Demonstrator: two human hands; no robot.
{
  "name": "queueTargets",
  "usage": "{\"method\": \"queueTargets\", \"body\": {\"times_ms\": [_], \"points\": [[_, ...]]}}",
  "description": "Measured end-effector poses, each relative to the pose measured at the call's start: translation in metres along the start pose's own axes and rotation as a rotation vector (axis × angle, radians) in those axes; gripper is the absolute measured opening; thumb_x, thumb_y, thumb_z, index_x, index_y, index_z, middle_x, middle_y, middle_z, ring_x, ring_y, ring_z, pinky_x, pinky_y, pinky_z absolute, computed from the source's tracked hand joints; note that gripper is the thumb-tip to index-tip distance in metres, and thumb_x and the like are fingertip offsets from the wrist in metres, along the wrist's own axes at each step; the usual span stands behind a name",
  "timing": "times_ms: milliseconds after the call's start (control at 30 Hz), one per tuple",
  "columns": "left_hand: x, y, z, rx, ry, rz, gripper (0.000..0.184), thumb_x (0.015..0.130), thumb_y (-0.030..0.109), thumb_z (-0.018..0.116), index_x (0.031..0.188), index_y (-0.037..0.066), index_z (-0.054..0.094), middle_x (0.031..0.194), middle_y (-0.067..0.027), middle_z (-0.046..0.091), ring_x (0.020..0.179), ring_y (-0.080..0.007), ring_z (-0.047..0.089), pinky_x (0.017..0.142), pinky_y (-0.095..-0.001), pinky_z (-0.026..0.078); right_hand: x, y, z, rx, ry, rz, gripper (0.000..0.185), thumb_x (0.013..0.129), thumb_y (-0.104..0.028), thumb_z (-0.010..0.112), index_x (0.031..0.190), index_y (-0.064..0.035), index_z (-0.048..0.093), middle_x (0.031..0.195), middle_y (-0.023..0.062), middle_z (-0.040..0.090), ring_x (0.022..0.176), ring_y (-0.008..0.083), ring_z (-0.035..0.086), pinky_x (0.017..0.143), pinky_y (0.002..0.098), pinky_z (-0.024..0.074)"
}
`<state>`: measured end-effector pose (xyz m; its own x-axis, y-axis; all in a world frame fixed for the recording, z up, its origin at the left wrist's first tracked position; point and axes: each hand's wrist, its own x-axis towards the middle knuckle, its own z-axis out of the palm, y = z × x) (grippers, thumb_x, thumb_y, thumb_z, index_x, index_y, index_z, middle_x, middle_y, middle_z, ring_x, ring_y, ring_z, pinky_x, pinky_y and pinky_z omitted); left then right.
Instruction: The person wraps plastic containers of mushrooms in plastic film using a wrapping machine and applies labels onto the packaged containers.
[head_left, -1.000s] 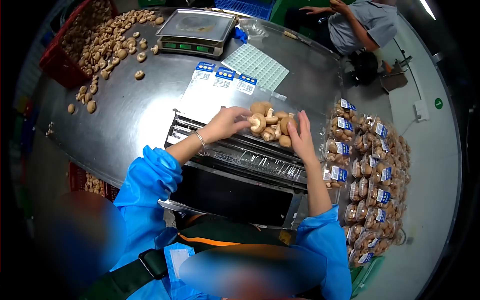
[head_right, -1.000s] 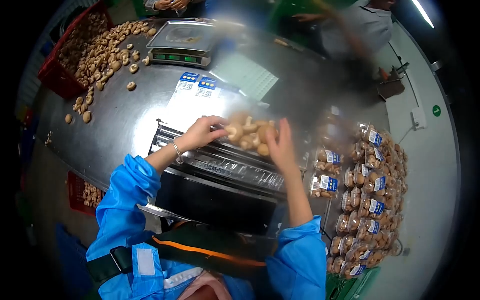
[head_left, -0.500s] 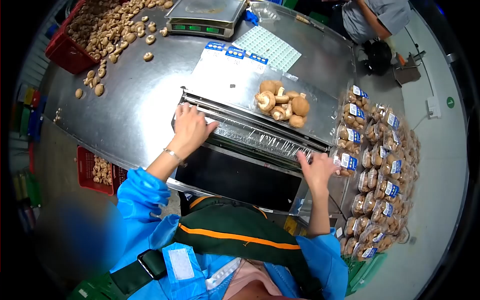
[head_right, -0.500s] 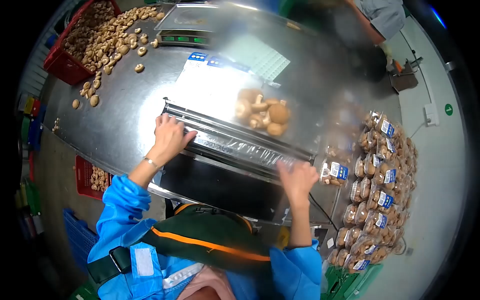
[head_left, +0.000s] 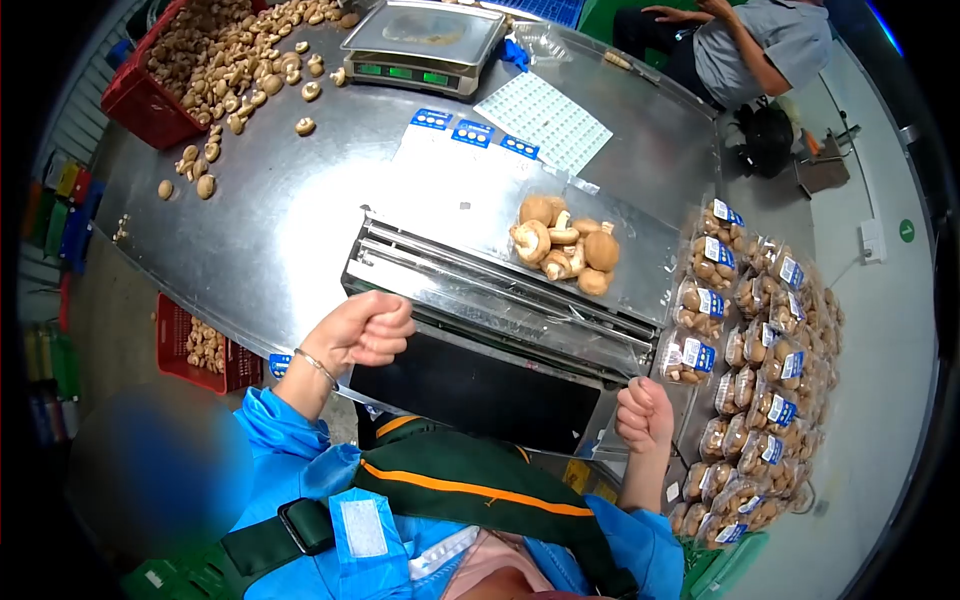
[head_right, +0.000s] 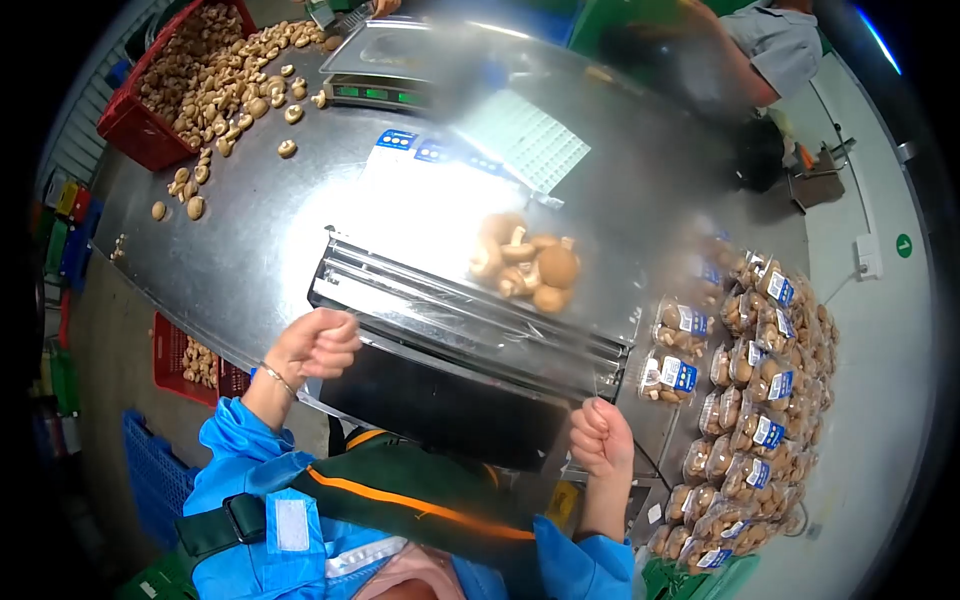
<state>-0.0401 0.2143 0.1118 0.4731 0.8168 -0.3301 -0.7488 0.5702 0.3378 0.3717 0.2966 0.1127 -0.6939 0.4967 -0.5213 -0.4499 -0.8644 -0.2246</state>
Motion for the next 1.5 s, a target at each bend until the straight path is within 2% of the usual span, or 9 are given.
{"method": "queueTargets", "body": {"times_ms": [133,200,300,367,467,700,1000,1300,1500], "points": [[-0.022,0.035,0.030,0.201,-0.638,0.361,0.033,0.086,0.013,0.042,0.054,0.006,0.041,0.051,-0.0061,0.045,0.043,-0.0175,0.048,0.039,-0.0271,0.040,0.002,-0.027,0.001,-0.094,-0.220,0.030,0.037,0.091,-0.017,0.037,0.055,-0.0084,0.033,0.048,0.0002,0.030,0.035,0.0063,0.024,0.026,0.0182,0.0199],[-0.034,0.047,0.044,0.461,-0.356,0.417,0.030,0.088,0.013,0.043,0.061,0.001,0.049,0.059,-0.0086,0.052,0.053,-0.0198,0.054,0.048,-0.0282,0.045,0.005,-0.028,0.003,-0.112,-0.175,-0.028,0.037,0.090,-0.015,0.037,0.054,-0.0070,0.034,0.046,0.0015,0.032,0.032,0.0069,0.024,0.026,0.0187,0.0216],[0.009,0.041,0.048,1.582,0.507,0.374,0.012,0.084,0.011,0.053,0.084,0.001,0.060,0.077,-0.0092,0.058,0.074,-0.0228,0.056,0.067,-0.0305,0.045,0.016,-0.028,0.005,-0.181,-0.120,-0.115,0.038,0.091,-0.018,0.036,0.054,-0.0078,0.033,0.046,0.0011,0.032,0.031,0.0072,0.024,0.025,0.0194,0.0224],[0.036,0.029,0.022,2.208,0.424,0.625,0.021,0.072,0.007,0.062,0.093,0.003,0.060,0.089,-0.0073,0.056,0.088,-0.0250,0.048,0.079,-0.0328,0.038,0.021,-0.029,0.014,-0.229,-0.026,-0.173,0.038,0.091,-0.019,0.035,0.054,-0.0084,0.032,0.046,0.0003,0.031,0.031,0.0075,0.023,0.025,0.0195,0.0228],[0.057,0.031,0.015,2.327,0.160,0.649,0.024,0.071,0.008,0.062,0.094,0.007,0.061,0.090,-0.0055,0.054,0.091,-0.0226,0.047,0.080,-0.0329,0.036,0.021,-0.031,0.010,-0.255,0.030,-0.188,0.038,0.092,-0.022,0.033,0.057,-0.0089,0.032,0.049,0.0000,0.031,0.034,0.0083,0.026,0.027,0.0203,0.0253],[0.084,0.024,0.003,2.418,-0.121,0.483,0.028,0.073,0.019,0.063,0.100,0.009,0.060,0.100,-0.0065,0.054,0.092,-0.0233,0.049,0.081,-0.0349,0.037,0.025,-0.022,0.010,-0.244,0.049,-0.212,0.035,0.092,-0.024,0.036,0.062,-0.0069,0.038,0.052,0.0003,0.033,0.038,0.0082,0.030,0.030,0.0201,0.0260],[0.067,0.055,0.008,2.599,-0.081,0.410,0.034,0.071,0.003,0.056,0.103,0.013,0.061,0.095,-0.0029,0.057,0.093,-0.0190,0.049,0.082,-0.0316,0.039,0.029,-0.025,0.016,-0.274,0.105,-0.225,0.031,0.091,-0.025,0.043,0.068,-0.0045,0.046,0.055,-0.0006,0.035,0.040,0.0072,0.031,0.032,0.0195,0.0252],[0.068,0.063,-0.025,2.364,-0.332,0.622,0.019,0.078,0.011,0.057,0.097,0.010,0.061,0.090,-0.0055,0.057,0.087,-0.0228,0.053,0.078,-0.0333,0.043,0.038,-0.027,0.024,-0.263,0.137,-0.219,0.031,0.090,-0.024,0.043,0.068,-0.0030,0.048,0.055,-0.0004,0.036,0.041,0.0075,0.032,0.033,0.0195,0.0254],[0.056,0.055,-0.014,1.737,0.228,0.503,0.010,0.086,0.013,0.052,0.093,0.005,0.054,0.070,-0.0044,0.058,0.066,-0.0156,0.059,0.059,-0.0277,0.047,0.029,-0.020,0.015,-0.450,0.126,-0.234,0.032,0.087,-0.021,0.042,0.064,-0.0002,0.049,0.057,0.0051,0.040,0.048,0.0143,0.040,0.042,0.0268,0.0405]]}}
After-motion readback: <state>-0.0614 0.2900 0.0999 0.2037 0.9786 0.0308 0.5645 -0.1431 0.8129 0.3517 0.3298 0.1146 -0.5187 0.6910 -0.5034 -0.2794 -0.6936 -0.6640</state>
